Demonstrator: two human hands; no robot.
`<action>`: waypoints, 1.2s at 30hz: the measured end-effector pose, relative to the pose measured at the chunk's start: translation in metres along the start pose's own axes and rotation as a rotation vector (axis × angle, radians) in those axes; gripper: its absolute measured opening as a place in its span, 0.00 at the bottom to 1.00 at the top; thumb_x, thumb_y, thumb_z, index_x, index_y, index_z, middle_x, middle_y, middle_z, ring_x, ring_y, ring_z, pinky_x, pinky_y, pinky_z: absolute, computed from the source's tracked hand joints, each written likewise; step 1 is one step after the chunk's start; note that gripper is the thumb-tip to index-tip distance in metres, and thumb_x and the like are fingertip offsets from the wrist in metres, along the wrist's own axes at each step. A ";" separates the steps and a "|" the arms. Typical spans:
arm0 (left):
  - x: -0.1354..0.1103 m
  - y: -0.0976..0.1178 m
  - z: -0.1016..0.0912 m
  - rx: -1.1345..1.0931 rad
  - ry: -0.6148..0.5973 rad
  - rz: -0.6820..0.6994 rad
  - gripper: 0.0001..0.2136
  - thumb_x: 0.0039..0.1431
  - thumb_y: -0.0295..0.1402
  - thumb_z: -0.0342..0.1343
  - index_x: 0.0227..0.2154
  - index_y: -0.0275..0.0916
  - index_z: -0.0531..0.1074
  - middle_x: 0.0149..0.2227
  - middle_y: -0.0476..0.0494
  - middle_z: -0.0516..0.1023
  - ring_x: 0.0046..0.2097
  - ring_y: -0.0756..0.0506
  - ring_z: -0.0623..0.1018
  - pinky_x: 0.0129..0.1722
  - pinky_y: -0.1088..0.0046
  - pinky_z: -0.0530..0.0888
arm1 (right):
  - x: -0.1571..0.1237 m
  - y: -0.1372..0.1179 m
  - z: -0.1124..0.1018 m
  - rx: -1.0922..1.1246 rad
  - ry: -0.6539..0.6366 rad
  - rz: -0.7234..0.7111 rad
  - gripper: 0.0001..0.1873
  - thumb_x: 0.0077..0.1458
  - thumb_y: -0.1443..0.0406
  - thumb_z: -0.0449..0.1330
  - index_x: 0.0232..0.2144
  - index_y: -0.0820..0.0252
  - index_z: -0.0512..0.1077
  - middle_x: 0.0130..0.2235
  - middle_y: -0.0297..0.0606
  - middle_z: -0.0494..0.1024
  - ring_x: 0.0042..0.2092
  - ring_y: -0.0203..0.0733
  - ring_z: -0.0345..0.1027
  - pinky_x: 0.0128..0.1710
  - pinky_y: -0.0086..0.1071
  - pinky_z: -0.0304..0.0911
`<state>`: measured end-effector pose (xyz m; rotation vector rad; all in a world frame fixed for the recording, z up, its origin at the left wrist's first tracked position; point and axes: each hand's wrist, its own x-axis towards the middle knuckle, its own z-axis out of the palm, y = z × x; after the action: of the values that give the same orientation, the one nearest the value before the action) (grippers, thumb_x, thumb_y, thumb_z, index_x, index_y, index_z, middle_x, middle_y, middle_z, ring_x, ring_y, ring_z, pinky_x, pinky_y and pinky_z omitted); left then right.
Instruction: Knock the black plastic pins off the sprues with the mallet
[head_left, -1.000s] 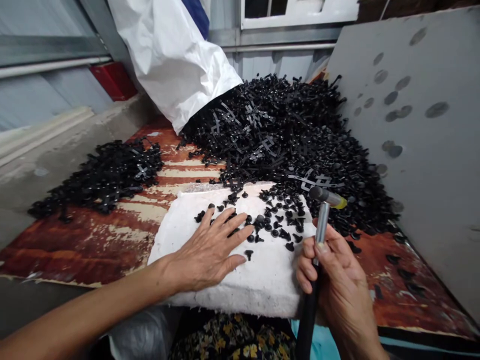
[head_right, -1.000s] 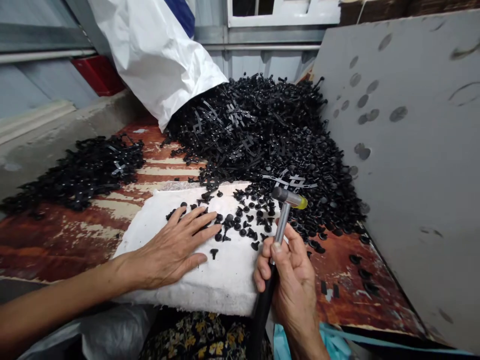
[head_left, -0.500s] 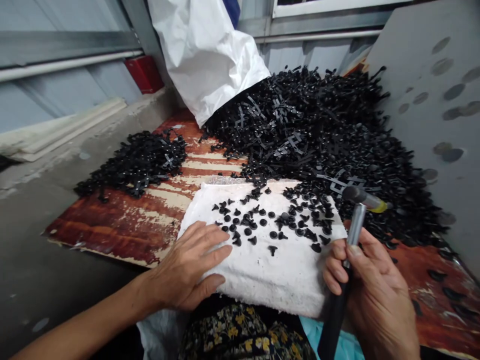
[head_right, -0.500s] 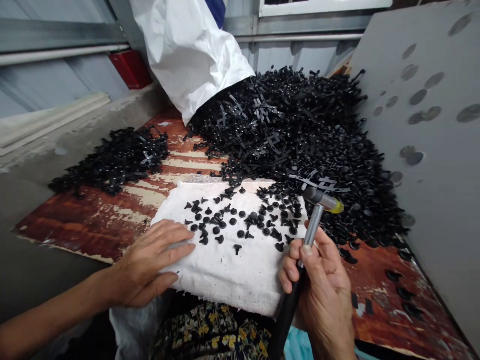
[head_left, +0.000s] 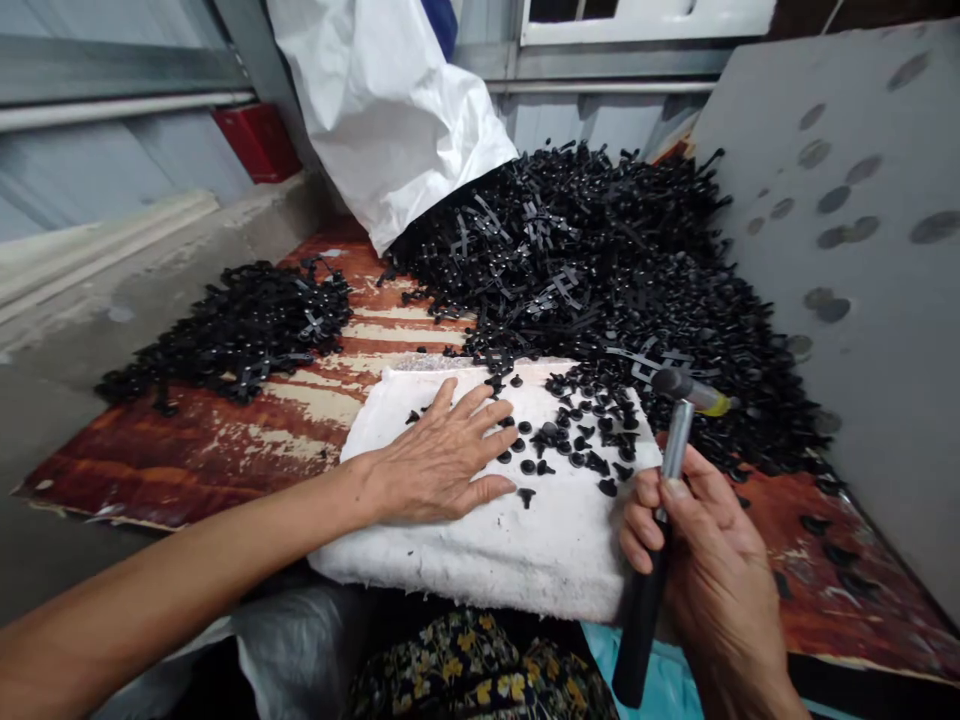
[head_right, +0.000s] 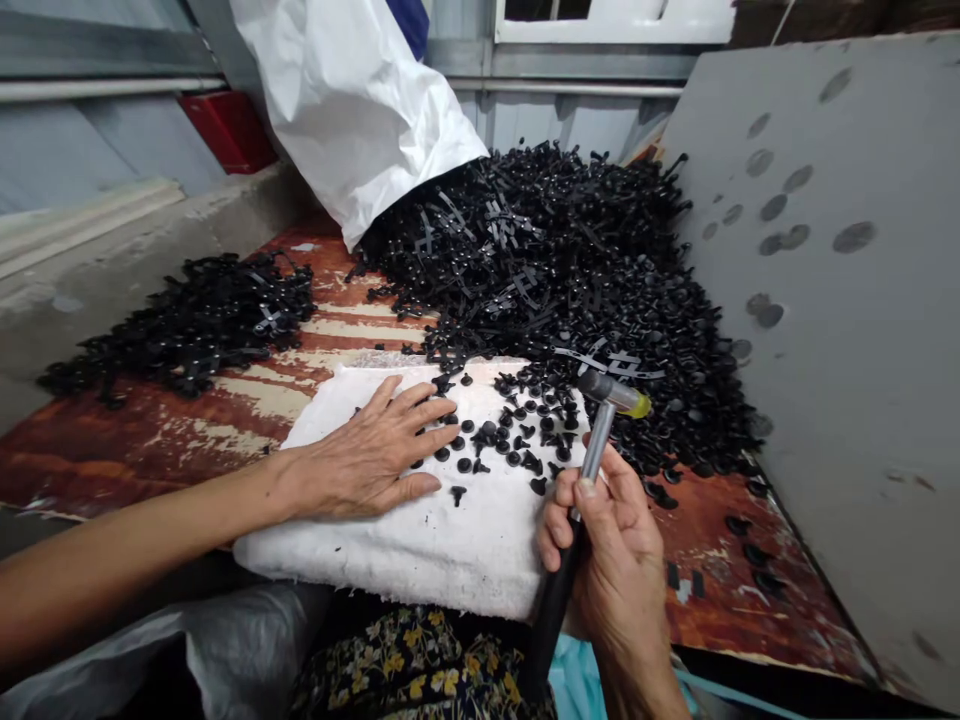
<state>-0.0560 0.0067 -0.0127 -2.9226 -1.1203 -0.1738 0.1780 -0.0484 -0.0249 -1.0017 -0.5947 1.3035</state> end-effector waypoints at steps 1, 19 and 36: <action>0.006 0.001 0.001 0.007 -0.001 0.010 0.24 0.65 0.46 0.45 0.58 0.38 0.65 0.63 0.34 0.63 0.65 0.30 0.57 0.61 0.38 0.51 | 0.000 0.000 0.000 0.001 -0.003 -0.004 0.19 0.44 0.63 0.71 0.39 0.52 0.70 0.25 0.27 0.68 0.19 0.29 0.58 0.12 0.21 0.57; 0.035 0.010 -0.002 0.093 -0.079 -0.037 0.34 0.65 0.54 0.38 0.65 0.34 0.54 0.68 0.31 0.55 0.68 0.29 0.50 0.62 0.38 0.47 | 0.002 0.002 -0.007 0.086 -0.033 0.011 0.20 0.48 0.61 0.70 0.43 0.52 0.69 0.26 0.26 0.71 0.19 0.27 0.59 0.12 0.20 0.59; -0.036 0.055 0.013 -0.017 -0.026 0.092 0.37 0.63 0.55 0.40 0.66 0.33 0.50 0.65 0.29 0.60 0.67 0.29 0.54 0.60 0.32 0.40 | 0.002 0.002 -0.006 0.079 -0.039 0.007 0.22 0.45 0.63 0.71 0.42 0.53 0.68 0.26 0.25 0.70 0.19 0.28 0.59 0.12 0.21 0.60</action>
<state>-0.0447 -0.0579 -0.0273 -2.9921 -0.9901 -0.1450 0.1828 -0.0485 -0.0298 -0.9157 -0.5656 1.3452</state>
